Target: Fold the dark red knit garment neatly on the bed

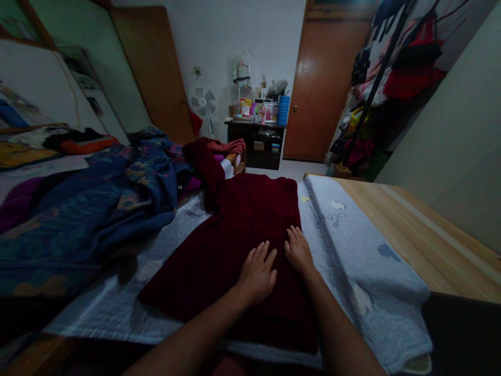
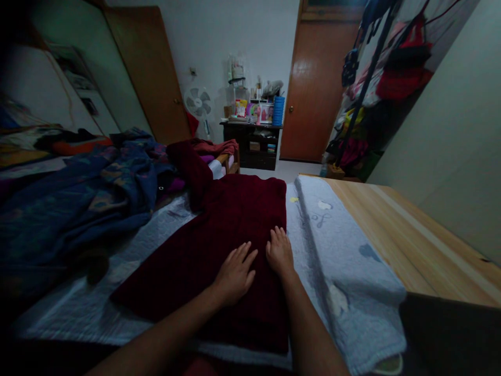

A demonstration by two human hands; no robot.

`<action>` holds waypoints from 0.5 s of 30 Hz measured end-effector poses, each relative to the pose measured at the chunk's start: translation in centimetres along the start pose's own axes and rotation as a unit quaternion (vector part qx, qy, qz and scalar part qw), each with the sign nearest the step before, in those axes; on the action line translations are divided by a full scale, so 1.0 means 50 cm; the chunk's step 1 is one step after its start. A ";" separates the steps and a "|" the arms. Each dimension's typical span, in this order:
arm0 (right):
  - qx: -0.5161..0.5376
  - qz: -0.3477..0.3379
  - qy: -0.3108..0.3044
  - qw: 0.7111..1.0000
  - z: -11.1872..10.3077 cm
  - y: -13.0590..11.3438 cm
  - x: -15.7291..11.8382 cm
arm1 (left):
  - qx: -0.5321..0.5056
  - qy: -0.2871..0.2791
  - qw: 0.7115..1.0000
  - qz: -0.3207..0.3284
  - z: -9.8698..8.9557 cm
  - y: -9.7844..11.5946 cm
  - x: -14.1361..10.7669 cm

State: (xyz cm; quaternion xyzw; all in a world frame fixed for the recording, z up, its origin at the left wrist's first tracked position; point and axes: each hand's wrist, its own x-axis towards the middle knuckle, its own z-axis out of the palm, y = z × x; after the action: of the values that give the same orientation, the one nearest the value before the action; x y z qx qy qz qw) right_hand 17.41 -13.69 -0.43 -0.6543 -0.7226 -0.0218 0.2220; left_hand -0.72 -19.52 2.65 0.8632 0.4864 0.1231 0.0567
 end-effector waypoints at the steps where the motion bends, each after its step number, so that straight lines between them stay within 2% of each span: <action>1: 0.000 0.002 -0.001 1.000 -0.001 0.000 0.000 | 0.002 0.003 1.000 0.002 0.001 -0.005 0.007; 10: -0.004 0.003 -0.008 1.000 0.002 0.003 -0.001 | 0.022 0.003 0.999 0.030 0.000 -0.027 0.087; 15: 0.004 0.000 -0.006 1.000 0.011 0.010 -0.001 | 0.025 0.007 1.000 0.010 -0.015 -0.030 0.146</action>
State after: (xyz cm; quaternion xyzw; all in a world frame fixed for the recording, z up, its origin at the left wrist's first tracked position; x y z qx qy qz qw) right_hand 17.73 -13.50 -1.08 -0.6536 -0.7240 -0.0146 0.2203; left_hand 1.48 -12.51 4.19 0.8682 0.4813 0.1171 0.0308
